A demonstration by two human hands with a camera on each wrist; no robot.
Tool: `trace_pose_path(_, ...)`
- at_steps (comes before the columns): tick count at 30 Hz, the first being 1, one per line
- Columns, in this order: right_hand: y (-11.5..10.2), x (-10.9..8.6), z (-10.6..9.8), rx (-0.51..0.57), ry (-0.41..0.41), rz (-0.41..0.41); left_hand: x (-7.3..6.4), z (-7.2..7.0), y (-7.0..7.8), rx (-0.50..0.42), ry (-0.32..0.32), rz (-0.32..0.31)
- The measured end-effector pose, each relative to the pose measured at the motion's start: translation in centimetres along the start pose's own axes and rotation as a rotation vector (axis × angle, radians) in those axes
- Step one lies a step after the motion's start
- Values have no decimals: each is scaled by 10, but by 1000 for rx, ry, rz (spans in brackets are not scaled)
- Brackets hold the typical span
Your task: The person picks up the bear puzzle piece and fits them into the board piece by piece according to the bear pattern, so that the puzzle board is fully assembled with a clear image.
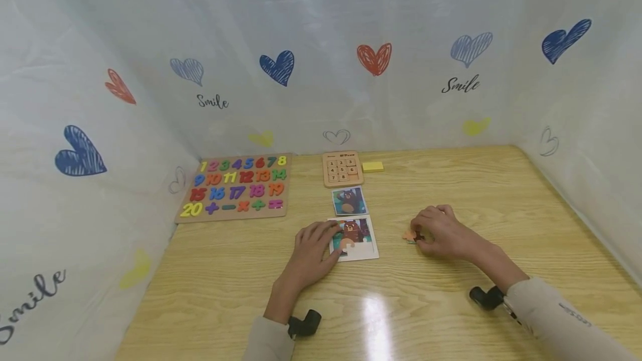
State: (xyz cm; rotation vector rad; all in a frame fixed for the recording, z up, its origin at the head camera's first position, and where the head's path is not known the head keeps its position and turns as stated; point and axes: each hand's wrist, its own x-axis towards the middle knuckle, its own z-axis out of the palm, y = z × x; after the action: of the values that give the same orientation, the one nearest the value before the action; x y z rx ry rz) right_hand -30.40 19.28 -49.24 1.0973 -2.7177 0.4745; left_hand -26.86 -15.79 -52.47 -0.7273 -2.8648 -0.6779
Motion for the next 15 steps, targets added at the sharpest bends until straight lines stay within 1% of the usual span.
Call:
trace_pose_path(5, -6, 5, -3, 4, 7, -14, 0, 0, 0, -3, 0, -2)
trace_pose_path(15, -18, 14, -9, 51, 55, -90, -1, -1, 1, -9, -6, -10)
